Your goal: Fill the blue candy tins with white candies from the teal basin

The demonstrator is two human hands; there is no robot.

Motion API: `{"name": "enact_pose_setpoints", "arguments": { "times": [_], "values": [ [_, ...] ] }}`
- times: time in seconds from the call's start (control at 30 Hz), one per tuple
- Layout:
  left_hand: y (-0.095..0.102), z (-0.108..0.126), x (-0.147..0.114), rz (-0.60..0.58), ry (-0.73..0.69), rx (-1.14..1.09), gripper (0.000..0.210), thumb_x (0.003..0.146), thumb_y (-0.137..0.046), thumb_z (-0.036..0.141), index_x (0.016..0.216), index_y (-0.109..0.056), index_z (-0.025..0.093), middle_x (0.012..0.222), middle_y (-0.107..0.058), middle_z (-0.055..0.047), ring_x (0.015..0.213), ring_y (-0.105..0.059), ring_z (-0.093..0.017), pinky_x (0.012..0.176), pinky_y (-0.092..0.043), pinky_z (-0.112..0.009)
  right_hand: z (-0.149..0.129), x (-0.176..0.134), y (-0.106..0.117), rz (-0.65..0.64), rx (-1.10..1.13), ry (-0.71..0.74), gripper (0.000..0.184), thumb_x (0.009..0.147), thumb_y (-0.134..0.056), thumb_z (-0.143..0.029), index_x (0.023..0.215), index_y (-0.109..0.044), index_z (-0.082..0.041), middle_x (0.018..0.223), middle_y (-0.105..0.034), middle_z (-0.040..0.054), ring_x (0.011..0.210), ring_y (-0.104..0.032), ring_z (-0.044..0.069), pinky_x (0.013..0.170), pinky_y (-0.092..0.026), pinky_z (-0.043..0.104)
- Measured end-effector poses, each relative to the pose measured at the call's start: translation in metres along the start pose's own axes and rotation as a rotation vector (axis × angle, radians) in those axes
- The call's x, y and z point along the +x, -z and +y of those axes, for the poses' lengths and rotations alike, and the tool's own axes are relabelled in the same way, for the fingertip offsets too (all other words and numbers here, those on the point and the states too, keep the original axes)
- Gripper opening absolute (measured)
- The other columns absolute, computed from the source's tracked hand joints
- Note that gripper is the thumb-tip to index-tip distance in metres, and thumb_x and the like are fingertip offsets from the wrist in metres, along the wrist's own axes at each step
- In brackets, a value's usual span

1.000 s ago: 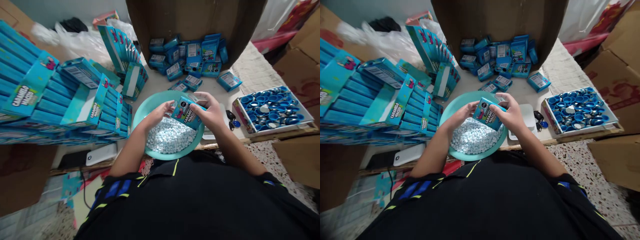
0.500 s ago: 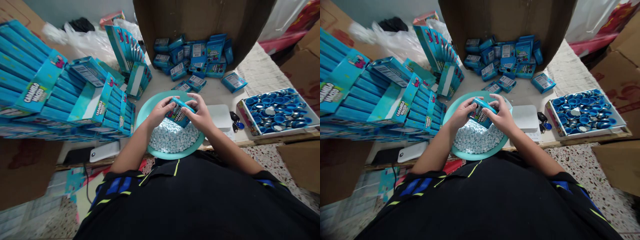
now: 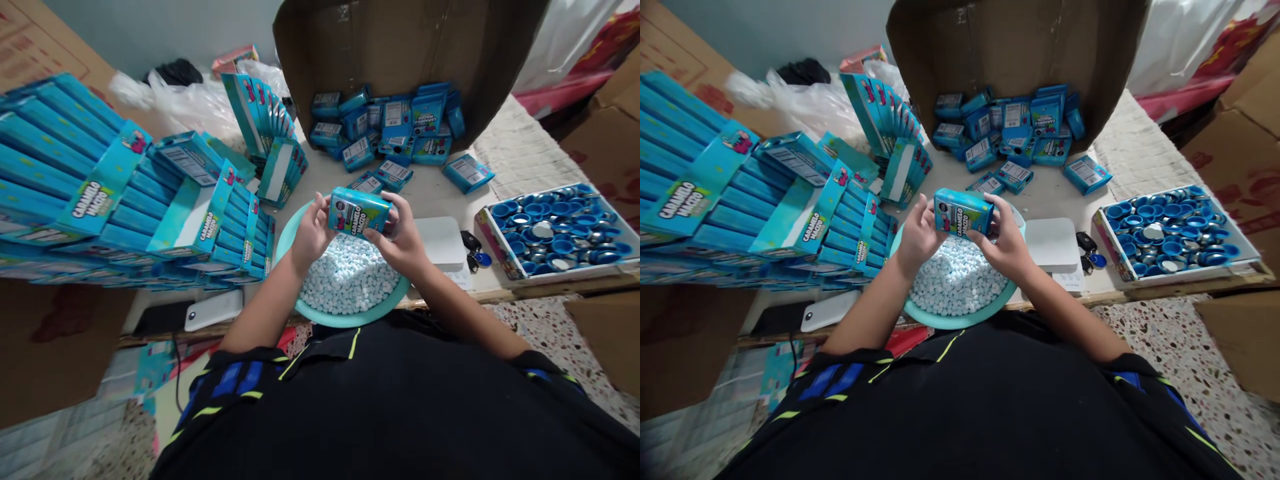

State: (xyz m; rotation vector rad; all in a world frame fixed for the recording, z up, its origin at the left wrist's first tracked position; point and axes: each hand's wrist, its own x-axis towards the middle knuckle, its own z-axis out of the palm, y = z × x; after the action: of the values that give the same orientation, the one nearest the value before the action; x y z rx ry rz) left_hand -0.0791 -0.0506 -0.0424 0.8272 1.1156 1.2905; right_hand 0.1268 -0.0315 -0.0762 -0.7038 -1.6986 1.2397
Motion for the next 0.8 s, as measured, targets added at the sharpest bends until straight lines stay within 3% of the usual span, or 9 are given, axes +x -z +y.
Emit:
{"name": "enact_pose_setpoints", "arguments": {
  "times": [0.2,0.27,0.4,0.5,0.63,0.8],
  "values": [
    [0.013,-0.004,0.007,0.128,0.148,-0.134,0.065,0.094,-0.056,0.081,0.118,-0.070,0.023,0.115,-0.079,-0.014,0.118,-0.072,-0.032,0.092,-0.063,-0.043,0.000,-0.008,0.004,0.257,-0.141,0.110,0.079,0.100,-0.060,-0.042,0.163,-0.012,-0.039,0.137,-0.061,0.0151,0.120,-0.072,0.036,0.094,-0.068,0.057],
    [0.014,-0.004,0.007,0.108,0.179,-0.172,0.063,0.096,-0.054,0.078,0.120,-0.070,0.022,0.116,-0.079,-0.014,0.115,-0.073,-0.033,0.089,-0.063,-0.044,0.001,-0.009,0.003,0.177,-0.179,0.082,0.078,0.099,-0.063,-0.040,0.162,-0.018,-0.039,0.138,-0.062,0.0141,0.113,-0.074,0.034,0.088,-0.069,0.055],
    [0.012,-0.002,0.005,0.074,0.266,-0.170,0.065,0.099,-0.052,0.076,0.121,-0.072,0.018,0.112,-0.080,-0.015,0.109,-0.076,-0.034,0.085,-0.064,-0.044,-0.003,-0.005,0.000,-0.107,-0.339,-0.005,0.069,0.092,-0.072,-0.038,0.153,-0.040,-0.034,0.139,-0.068,0.0146,0.101,-0.077,0.034,0.082,-0.068,0.054],
    [0.011,0.001,0.004,0.089,0.268,-0.190,0.063,0.101,-0.051,0.074,0.119,-0.072,0.018,0.113,-0.081,-0.015,0.110,-0.077,-0.034,0.090,-0.064,-0.045,-0.006,-0.003,-0.002,-0.128,-0.369,-0.020,0.067,0.092,-0.070,-0.035,0.153,-0.043,-0.030,0.141,-0.069,0.0172,0.108,-0.077,0.037,0.086,-0.068,0.055],
    [0.009,0.005,0.004,0.108,0.255,-0.243,0.058,0.105,-0.047,0.069,0.117,-0.072,0.018,0.114,-0.081,-0.015,0.112,-0.077,-0.034,0.097,-0.064,-0.049,-0.005,-0.007,-0.001,-0.072,-0.345,0.011,0.065,0.093,-0.070,-0.037,0.152,-0.042,-0.033,0.143,-0.068,0.0154,0.114,-0.076,0.038,0.087,-0.068,0.058],
    [0.006,0.005,0.003,0.174,0.276,-0.265,0.059,0.107,-0.040,0.067,0.119,-0.072,0.019,0.111,-0.081,-0.014,0.114,-0.077,-0.034,0.096,-0.064,-0.051,0.002,-0.018,0.001,0.150,-0.314,0.270,0.068,0.093,-0.071,-0.038,0.151,-0.035,-0.036,0.139,-0.066,0.0151,0.129,-0.070,0.039,0.105,-0.064,0.061]
  ]
}}
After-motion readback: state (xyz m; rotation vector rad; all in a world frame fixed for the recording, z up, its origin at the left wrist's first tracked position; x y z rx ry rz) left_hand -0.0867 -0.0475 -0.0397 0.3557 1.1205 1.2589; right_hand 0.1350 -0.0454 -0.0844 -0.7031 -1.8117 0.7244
